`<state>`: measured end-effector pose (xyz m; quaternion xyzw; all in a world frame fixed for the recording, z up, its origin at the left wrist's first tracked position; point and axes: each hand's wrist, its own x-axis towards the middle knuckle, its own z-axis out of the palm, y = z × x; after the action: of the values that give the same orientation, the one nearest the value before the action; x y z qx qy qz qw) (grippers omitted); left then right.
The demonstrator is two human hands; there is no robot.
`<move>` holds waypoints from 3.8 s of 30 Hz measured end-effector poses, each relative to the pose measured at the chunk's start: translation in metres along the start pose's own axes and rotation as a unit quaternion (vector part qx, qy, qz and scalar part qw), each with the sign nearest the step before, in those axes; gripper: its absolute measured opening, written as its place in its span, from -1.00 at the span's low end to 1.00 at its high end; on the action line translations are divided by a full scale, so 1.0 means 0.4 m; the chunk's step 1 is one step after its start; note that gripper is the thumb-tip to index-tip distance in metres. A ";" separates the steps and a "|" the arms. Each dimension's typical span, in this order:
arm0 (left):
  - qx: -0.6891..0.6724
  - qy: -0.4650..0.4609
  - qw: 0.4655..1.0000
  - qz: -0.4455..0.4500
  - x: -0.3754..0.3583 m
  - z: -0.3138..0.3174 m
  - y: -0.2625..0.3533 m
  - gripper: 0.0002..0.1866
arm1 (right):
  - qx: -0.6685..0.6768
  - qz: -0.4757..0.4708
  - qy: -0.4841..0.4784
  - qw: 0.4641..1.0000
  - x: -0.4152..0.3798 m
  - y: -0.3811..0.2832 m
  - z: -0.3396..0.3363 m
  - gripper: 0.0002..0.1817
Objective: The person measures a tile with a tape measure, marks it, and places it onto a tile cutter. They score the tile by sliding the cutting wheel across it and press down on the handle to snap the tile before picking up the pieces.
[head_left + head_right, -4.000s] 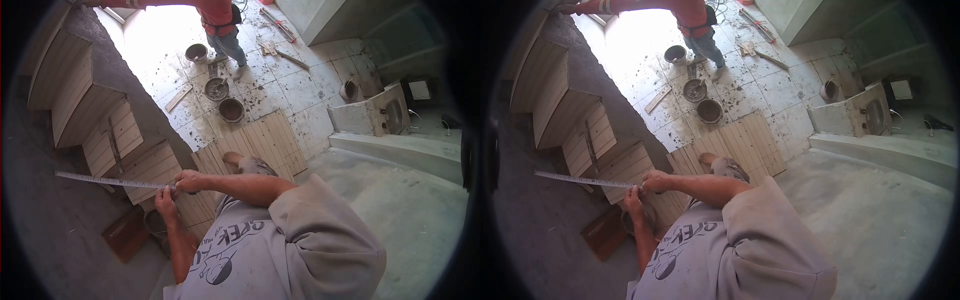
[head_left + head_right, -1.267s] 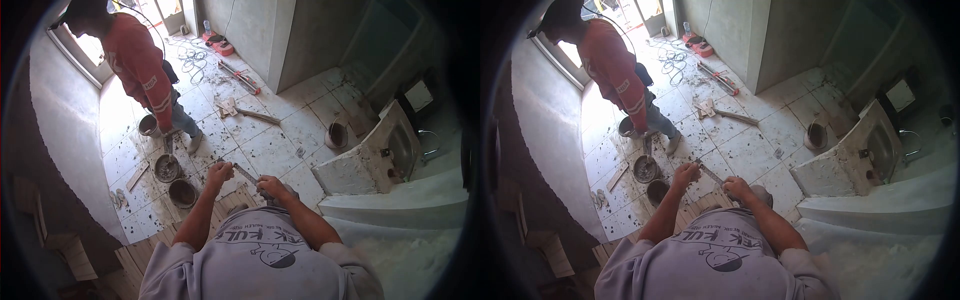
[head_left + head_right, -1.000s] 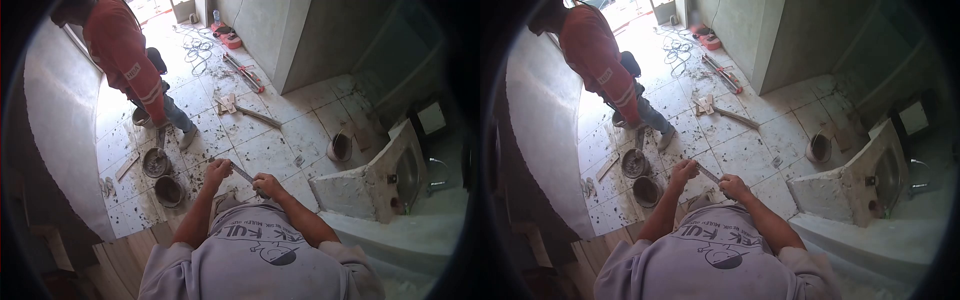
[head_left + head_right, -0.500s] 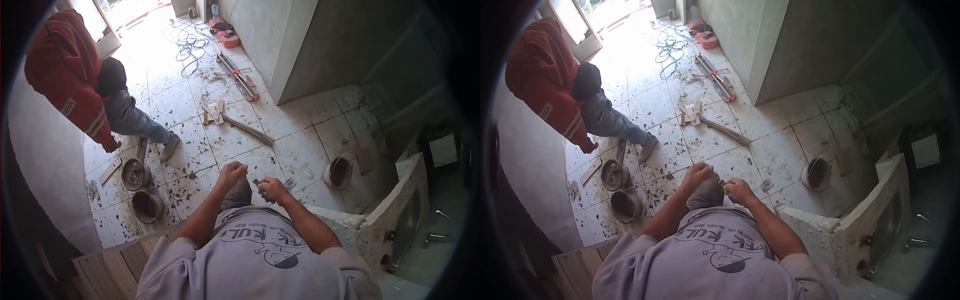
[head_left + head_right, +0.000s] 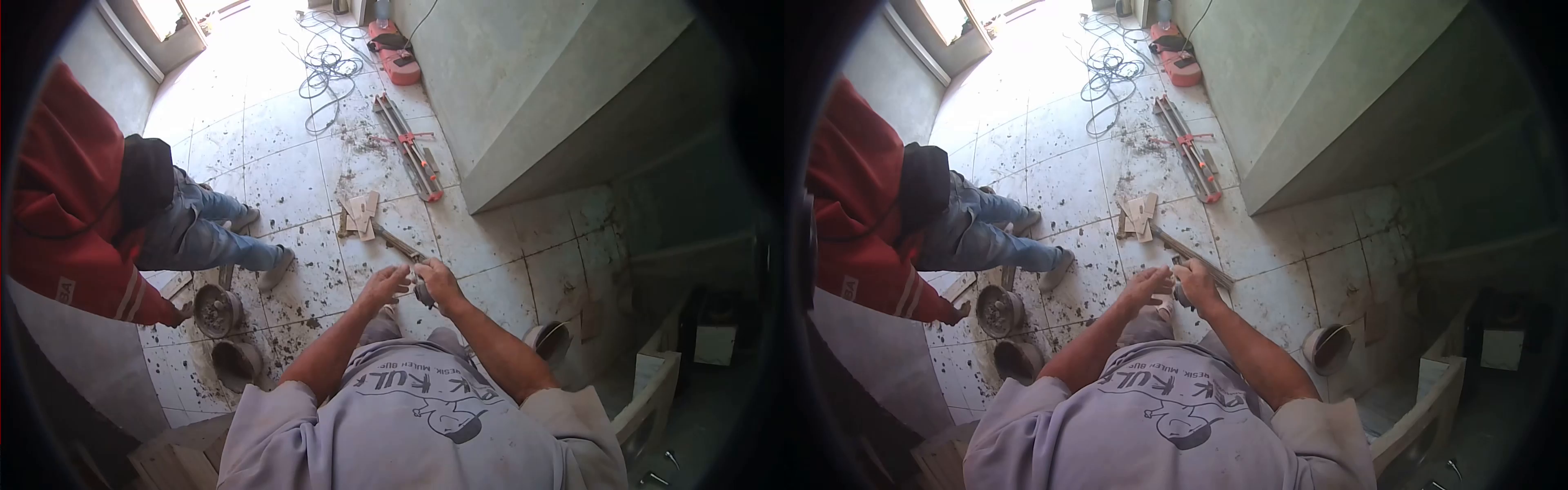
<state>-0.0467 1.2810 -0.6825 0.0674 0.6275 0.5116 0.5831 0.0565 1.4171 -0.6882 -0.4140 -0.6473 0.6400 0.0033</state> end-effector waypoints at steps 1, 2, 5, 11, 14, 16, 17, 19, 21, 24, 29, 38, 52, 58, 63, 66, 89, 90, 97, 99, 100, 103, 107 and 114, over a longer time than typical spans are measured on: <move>0.007 0.014 1.000 0.001 0.030 -0.033 0.054 -0.28 | -0.047 -0.061 0.013 0.997 0.035 -0.052 0.016 -0.78; 0.006 0.005 1.000 0.014 0.055 -0.063 0.109 -0.27 | -0.037 -0.058 0.016 0.997 0.062 -0.104 0.027 -0.78; 0.005 0.003 0.999 0.039 0.089 -0.118 0.264 -0.24 | 0.112 -0.018 0.001 0.994 0.134 -0.272 0.053 -0.75; -0.164 0.007 0.986 -0.012 0.146 -0.160 0.308 -0.17 | -0.020 -0.020 -0.015 0.999 0.306 -0.326 0.127 -0.54; -0.292 -0.030 0.956 0.013 0.177 -0.169 0.301 -0.18 | -0.076 -0.035 -0.056 0.995 0.385 -0.339 0.166 -0.52; -0.338 -0.020 0.940 0.047 0.222 -0.206 0.325 -0.24 | -0.107 -0.035 -0.127 0.986 0.446 -0.375 0.169 -0.56; -0.341 -0.015 0.939 0.046 0.254 -0.222 0.349 -0.24 | -0.107 -0.033 -0.131 0.985 0.481 -0.397 0.159 -0.56; -0.327 0.019 0.944 0.044 0.325 -0.263 0.417 -0.28 | -0.158 -0.194 -0.192 0.949 0.567 -0.438 0.151 -0.62; -0.331 0.035 0.941 0.060 0.410 -0.295 0.485 -0.34 | -0.129 -0.118 -0.185 0.967 0.677 -0.487 0.147 -0.66; -0.302 0.100 0.947 0.034 0.551 -0.342 0.614 -0.37 | -0.098 -0.135 -0.208 0.964 0.866 -0.571 0.109 -0.66; -0.104 0.174 0.979 -0.018 0.731 -0.376 0.857 -0.39 | -0.040 -0.031 -0.249 0.967 1.132 -0.732 0.016 -0.74; -0.013 0.286 0.956 0.062 0.911 -0.546 0.977 -0.26 | -0.037 0.025 -0.219 0.975 1.473 -0.953 0.083 -0.78; 0.071 0.261 0.962 0.031 1.240 -1.211 1.251 -0.33 | -0.470 0.209 0.007 0.857 1.867 -0.674 -0.024 -0.70; 0.018 0.277 0.960 -0.042 1.296 -1.481 1.486 -0.34 | -0.279 0.122 0.038 0.952 2.016 -0.838 0.105 -0.73; -0.039 0.303 0.951 -0.055 1.319 -1.538 1.473 -0.38 | -0.298 0.090 -0.021 0.950 2.058 -0.965 0.280 -0.59; -0.033 0.286 0.950 -0.121 1.362 -1.484 1.386 -0.39 | -0.291 0.100 -0.028 0.951 2.085 -0.871 0.330 -0.66; -0.021 0.118 0.928 -0.353 1.915 -1.037 0.521 -0.46 | -0.496 0.199 0.094 0.840 2.561 0.098 0.062 0.10; -0.023 0.120 0.916 -0.382 1.927 -1.047 0.534 -0.46 | -0.515 0.187 0.112 0.829 2.584 0.123 0.074 0.14; -0.008 0.124 0.934 -0.336 1.988 -1.022 0.573 -0.46 | -0.548 0.242 0.115 0.792 2.641 0.198 0.091 -0.01; -0.018 0.107 0.938 -0.329 1.995 -1.017 0.604 -0.47 | -0.548 0.235 0.106 0.796 2.636 0.193 0.081 -0.07; -0.024 0.106 0.938 -0.328 1.992 -1.018 0.611 -0.45 | -0.546 0.228 0.096 0.800 2.641 0.189 0.073 -0.14; -0.033 0.128 0.937 -0.322 1.976 -1.045 0.626 -0.45 | -0.505 0.227 0.022 0.832 2.650 0.165 0.011 -0.21; -0.148 0.127 0.929 -0.316 1.922 -1.096 0.610 -0.48 | -0.471 0.183 -0.030 0.863 2.628 0.034 -0.078 -0.26; -0.230 0.205 0.913 -0.269 1.801 -1.128 0.733 -0.50 | -0.148 0.276 -0.297 0.902 2.575 -0.369 -0.121 -0.21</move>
<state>-0.7822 1.6546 -1.0404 -0.3457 0.5927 0.4683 0.5567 -0.6732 2.0375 -1.0983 -0.3623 -0.5654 0.6053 -0.4273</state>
